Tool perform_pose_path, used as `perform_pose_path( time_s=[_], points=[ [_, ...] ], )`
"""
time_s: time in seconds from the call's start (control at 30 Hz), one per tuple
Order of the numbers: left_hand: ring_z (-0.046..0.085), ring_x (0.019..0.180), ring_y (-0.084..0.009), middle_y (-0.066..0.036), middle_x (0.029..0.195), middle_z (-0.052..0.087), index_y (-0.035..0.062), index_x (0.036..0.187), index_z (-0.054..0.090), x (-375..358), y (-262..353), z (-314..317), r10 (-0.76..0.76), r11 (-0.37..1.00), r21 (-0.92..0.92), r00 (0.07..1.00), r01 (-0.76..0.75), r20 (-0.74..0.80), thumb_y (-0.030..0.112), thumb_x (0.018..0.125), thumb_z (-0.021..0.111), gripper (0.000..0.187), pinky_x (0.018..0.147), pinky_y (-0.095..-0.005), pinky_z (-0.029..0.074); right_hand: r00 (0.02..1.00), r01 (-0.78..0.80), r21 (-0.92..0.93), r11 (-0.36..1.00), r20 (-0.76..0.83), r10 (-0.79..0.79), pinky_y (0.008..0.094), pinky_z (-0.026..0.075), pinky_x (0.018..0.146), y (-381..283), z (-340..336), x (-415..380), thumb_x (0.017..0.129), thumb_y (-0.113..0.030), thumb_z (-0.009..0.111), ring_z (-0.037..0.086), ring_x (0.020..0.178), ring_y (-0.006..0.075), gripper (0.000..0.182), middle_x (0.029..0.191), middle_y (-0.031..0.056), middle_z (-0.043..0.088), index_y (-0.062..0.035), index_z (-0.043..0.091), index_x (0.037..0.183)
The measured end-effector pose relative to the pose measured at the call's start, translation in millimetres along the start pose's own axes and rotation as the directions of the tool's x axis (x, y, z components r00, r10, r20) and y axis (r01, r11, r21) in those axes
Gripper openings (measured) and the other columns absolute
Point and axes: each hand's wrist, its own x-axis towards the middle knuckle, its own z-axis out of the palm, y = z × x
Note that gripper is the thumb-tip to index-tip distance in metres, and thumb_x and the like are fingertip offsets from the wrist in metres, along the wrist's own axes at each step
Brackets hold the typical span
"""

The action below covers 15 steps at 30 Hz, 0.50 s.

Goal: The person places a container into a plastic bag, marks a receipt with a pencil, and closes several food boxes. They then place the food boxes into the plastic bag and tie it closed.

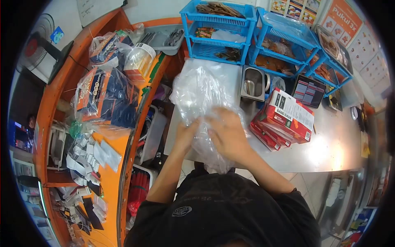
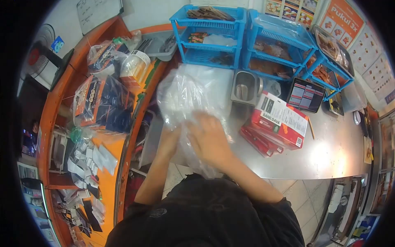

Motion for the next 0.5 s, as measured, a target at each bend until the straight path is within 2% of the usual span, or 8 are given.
perform_pose_path(
  time_s=[0.07,0.17,0.23,0.27,0.3,0.37,0.47,0.5],
  points=[
    [0.058,0.070,-0.0107,-0.005,0.083,0.062,0.0013,0.098,0.061,0.7,-22.4,-8.0,-0.226,0.958,-0.133,0.955,0.254,0.193,0.013,0.080,0.067,0.022,0.063,-0.0247,0.046,0.873,0.065,-0.398,0.915,0.467,0.141,0.0506,0.032,0.095,53.7,61.9,-52.5,0.076,-0.014,0.054,0.050,0.103,0.0314,0.021,0.103,0.0152,0.059,-0.0030,0.066,0.089],
    [0.059,0.075,-0.0146,-0.007,0.087,0.063,-0.0011,0.100,0.060,22.7,-48.0,-27.5,-0.325,0.918,-0.130,0.896,0.376,0.302,0.007,0.077,0.067,0.026,0.066,-0.0272,0.048,0.827,0.025,-0.573,0.819,0.473,0.306,0.0506,0.031,0.096,49.7,33.7,-41.0,0.077,-0.020,0.053,0.050,0.101,0.0313,0.026,0.107,0.0139,0.059,-0.0040,0.063,0.096],
    [0.060,0.075,-0.0167,-0.006,0.087,0.063,-0.0017,0.100,0.059,22.7,-65.2,-35.1,-0.337,0.890,-0.190,0.879,0.414,0.336,0.006,0.074,0.067,0.028,0.067,-0.0283,0.048,0.941,-0.246,0.203,0.948,0.284,0.184,0.0500,0.030,0.095,31.7,40.0,-36.7,0.077,-0.033,0.058,0.044,0.114,0.0328,0.043,0.114,0.0160,0.054,-0.0078,0.058,0.112],
    [0.061,0.073,-0.0192,-0.008,0.086,0.063,-0.0017,0.098,0.058,26.0,-76.3,-37.7,-0.242,0.951,-0.101,0.907,0.292,0.345,0.004,0.070,0.067,0.030,0.065,-0.0297,0.048,0.939,-0.256,0.198,0.946,0.283,0.195,0.0500,0.030,0.095,34.6,50.4,-46.0,0.077,-0.033,0.058,0.044,0.114,0.0328,0.043,0.114,0.0160,0.054,-0.0078,0.058,0.112],
    [0.061,0.072,-0.0217,-0.009,0.085,0.063,-0.0017,0.097,0.058,30.6,-81.7,-40.4,-0.141,0.988,-0.015,0.921,0.157,0.365,0.002,0.066,0.067,0.032,0.062,-0.0311,0.049,0.855,-0.255,-0.182,0.950,0.417,0.309,0.0488,0.029,0.097,47.1,72.0,-66.0,0.074,-0.036,0.062,0.041,0.117,0.0334,0.051,0.120,0.0169,0.050,-0.0081,0.056,0.116],
    [0.062,0.078,-0.0232,-0.013,0.086,0.063,-0.0022,0.097,0.054,53.8,-41.9,-76.1,-0.102,0.907,0.422,0.977,0.014,0.188,0.000,0.060,0.065,0.038,0.069,-0.0337,0.049,0.650,-0.012,-0.766,0.643,0.483,0.587,0.0460,0.025,0.103,120.3,119.8,-119.1,0.065,-0.040,0.073,0.033,0.125,0.0341,0.067,0.133,0.0182,0.038,-0.0076,0.054,0.120],
    [0.060,0.089,-0.0328,-0.020,0.094,0.060,-0.0028,0.109,0.048,76.5,-29.1,-110.0,-0.005,0.711,0.688,0.977,-0.147,0.214,0.007,0.063,0.071,0.053,0.082,-0.0391,0.046,0.547,0.079,-0.765,0.639,0.569,0.614,0.0442,0.022,0.105,69.4,62.4,-71.8,0.062,-0.039,0.075,0.027,0.128,0.0325,0.068,0.137,0.0178,0.034,-0.0060,0.056,0.118],
    [0.060,0.089,-0.0328,-0.020,0.094,0.060,-0.0028,0.109,0.048,74.4,-23.1,-109.0,-0.009,0.708,0.690,0.974,-0.153,0.226,0.007,0.063,0.071,0.053,0.082,-0.0391,0.046,0.662,0.087,-0.741,0.666,0.543,0.517,0.0420,0.035,0.096,48.3,45.1,-53.6,0.066,-0.031,0.073,0.042,0.118,0.0315,0.051,0.124,0.0193,0.046,-0.0033,0.060,0.106]
  ],
)
